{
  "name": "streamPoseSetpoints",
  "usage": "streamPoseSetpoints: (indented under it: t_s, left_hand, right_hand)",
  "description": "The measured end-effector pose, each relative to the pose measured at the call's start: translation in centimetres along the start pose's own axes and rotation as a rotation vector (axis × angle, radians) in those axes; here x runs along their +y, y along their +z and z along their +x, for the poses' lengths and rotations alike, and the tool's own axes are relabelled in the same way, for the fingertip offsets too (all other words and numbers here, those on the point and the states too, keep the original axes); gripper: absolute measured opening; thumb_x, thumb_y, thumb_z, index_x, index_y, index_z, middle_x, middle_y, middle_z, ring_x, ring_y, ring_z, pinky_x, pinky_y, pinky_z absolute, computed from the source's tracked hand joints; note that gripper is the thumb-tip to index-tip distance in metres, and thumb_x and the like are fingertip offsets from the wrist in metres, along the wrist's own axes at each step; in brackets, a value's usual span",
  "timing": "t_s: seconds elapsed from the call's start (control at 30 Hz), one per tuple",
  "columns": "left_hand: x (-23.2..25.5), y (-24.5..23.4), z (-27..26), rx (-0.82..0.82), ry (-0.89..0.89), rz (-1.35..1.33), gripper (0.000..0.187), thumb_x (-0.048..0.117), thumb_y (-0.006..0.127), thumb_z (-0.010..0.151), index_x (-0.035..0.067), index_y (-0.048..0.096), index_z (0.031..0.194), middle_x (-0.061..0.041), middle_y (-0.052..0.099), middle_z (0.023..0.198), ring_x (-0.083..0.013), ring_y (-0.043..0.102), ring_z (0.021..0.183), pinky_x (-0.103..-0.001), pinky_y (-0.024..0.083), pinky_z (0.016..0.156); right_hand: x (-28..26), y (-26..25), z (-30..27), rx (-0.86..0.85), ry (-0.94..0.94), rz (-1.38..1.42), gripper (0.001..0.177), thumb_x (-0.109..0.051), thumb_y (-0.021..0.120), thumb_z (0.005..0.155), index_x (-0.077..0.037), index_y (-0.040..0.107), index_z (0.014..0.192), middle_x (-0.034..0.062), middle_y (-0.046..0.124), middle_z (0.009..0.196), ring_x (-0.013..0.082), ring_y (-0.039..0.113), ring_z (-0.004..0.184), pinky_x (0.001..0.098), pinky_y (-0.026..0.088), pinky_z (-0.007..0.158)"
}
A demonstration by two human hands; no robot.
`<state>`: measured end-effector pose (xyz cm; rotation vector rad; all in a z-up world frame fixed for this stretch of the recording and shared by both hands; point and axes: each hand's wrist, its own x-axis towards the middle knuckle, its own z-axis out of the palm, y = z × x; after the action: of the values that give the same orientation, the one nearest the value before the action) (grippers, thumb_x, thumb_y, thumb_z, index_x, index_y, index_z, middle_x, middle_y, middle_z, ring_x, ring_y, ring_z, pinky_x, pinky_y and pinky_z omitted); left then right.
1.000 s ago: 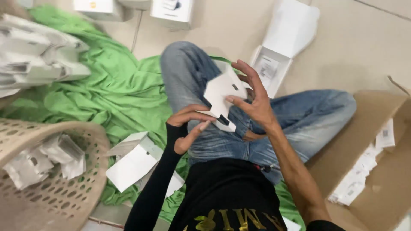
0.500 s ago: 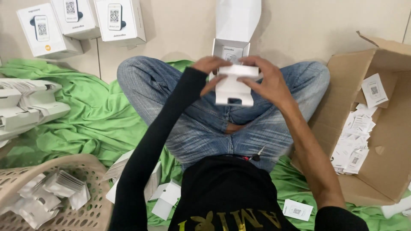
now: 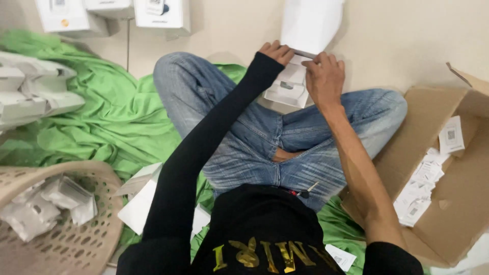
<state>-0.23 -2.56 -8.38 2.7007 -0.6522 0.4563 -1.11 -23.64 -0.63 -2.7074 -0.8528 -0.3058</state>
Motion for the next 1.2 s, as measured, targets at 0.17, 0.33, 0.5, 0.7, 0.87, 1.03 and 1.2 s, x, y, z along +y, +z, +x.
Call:
streamPoseSetpoints:
  t_s: [0.17,0.33,0.5,0.7,0.87,1.03,1.2]
  left_hand:
    - [0.7,-10.4,-3.2,0.152,-0.102,-0.281,0.023,0.018,0.073,0.091,0.008,0.068,0.111,-0.006,0.068,0.107,-0.0268,0.062,0.098,-0.040,0.053,0.081]
    - [-1.8,-23.9,-16.7,0.306,-0.238,-0.453,0.017,0.015,0.070,0.105,0.007,0.067,0.121,-0.005,0.069,0.116,-0.0235,0.065,0.097,-0.035,0.055,0.079]
    - [-4.0,-30.2,-34.5,-0.205,-0.789,-0.465,0.032,0.031,0.076,0.094,0.005,0.072,0.113,-0.013,0.075,0.105,-0.0224,0.073,0.100,-0.035,0.055,0.083]
    - [-4.9,-24.9,-46.8,-0.900,-1.012,-0.707,0.067,0.042,0.085,0.070,0.013,0.070,0.128,-0.014,0.071,0.124,-0.0289,0.067,0.112,-0.038,0.052,0.094]
    - [-7.3,-25.8,-46.5,-0.968,-0.968,-0.863,0.070,0.032,0.091,0.065,0.011,0.073,0.129,-0.010,0.068,0.134,-0.0241,0.065,0.118,-0.036,0.050,0.097]
    - [-8.9,-27.3,-45.2,-1.092,-1.043,-0.986,0.082,0.020,0.090,0.058,0.015,0.066,0.136,-0.002,0.069,0.142,-0.0225,0.068,0.104,-0.036,0.053,0.077]
    - [-9.4,-25.7,-45.4,-1.198,-1.021,-1.002,0.081,0.019,0.090,0.062,0.014,0.063,0.139,-0.001,0.062,0.146,-0.0235,0.071,0.093,-0.036,0.059,0.074]
  right_hand:
    - [-2.6,-2.2,-0.1,-0.071,-0.065,0.152,0.020,-0.014,0.078,0.098,-0.010,0.079,0.117,0.0077,0.061,0.102,0.0261,0.059,0.099,0.0443,0.041,0.085]
    - [-15.5,-6.3,-0.1,-0.196,-0.014,0.641,0.023,-0.004,0.071,0.109,-0.010,0.078,0.130,0.0090,0.058,0.101,0.0213,0.055,0.085,0.0358,0.044,0.077]
    - [-30.1,-6.2,-2.1,-0.425,-0.530,0.972,0.022,-0.011,0.073,0.099,-0.008,0.073,0.121,0.0102,0.069,0.109,0.0295,0.068,0.100,0.0409,0.054,0.086]
    - [-37.8,4.6,-12.1,-0.822,-0.868,0.620,0.049,-0.038,0.069,0.092,-0.005,0.065,0.128,0.0143,0.070,0.113,0.0338,0.066,0.102,0.0458,0.051,0.088]
    - [-38.5,4.9,-12.4,-0.969,-0.897,0.455,0.057,-0.042,0.066,0.093,-0.005,0.060,0.136,0.0146,0.069,0.117,0.0346,0.066,0.104,0.0454,0.052,0.091]
    - [-39.0,5.4,-12.1,-0.992,-0.856,0.489,0.059,-0.042,0.063,0.096,-0.005,0.056,0.141,0.0172,0.066,0.128,0.0365,0.066,0.107,0.0449,0.052,0.094]
    - [-38.9,5.5,-12.5,-1.012,-0.912,0.381,0.066,-0.050,0.058,0.098,-0.004,0.052,0.145,0.0161,0.064,0.134,0.0345,0.065,0.112,0.0456,0.050,0.098]
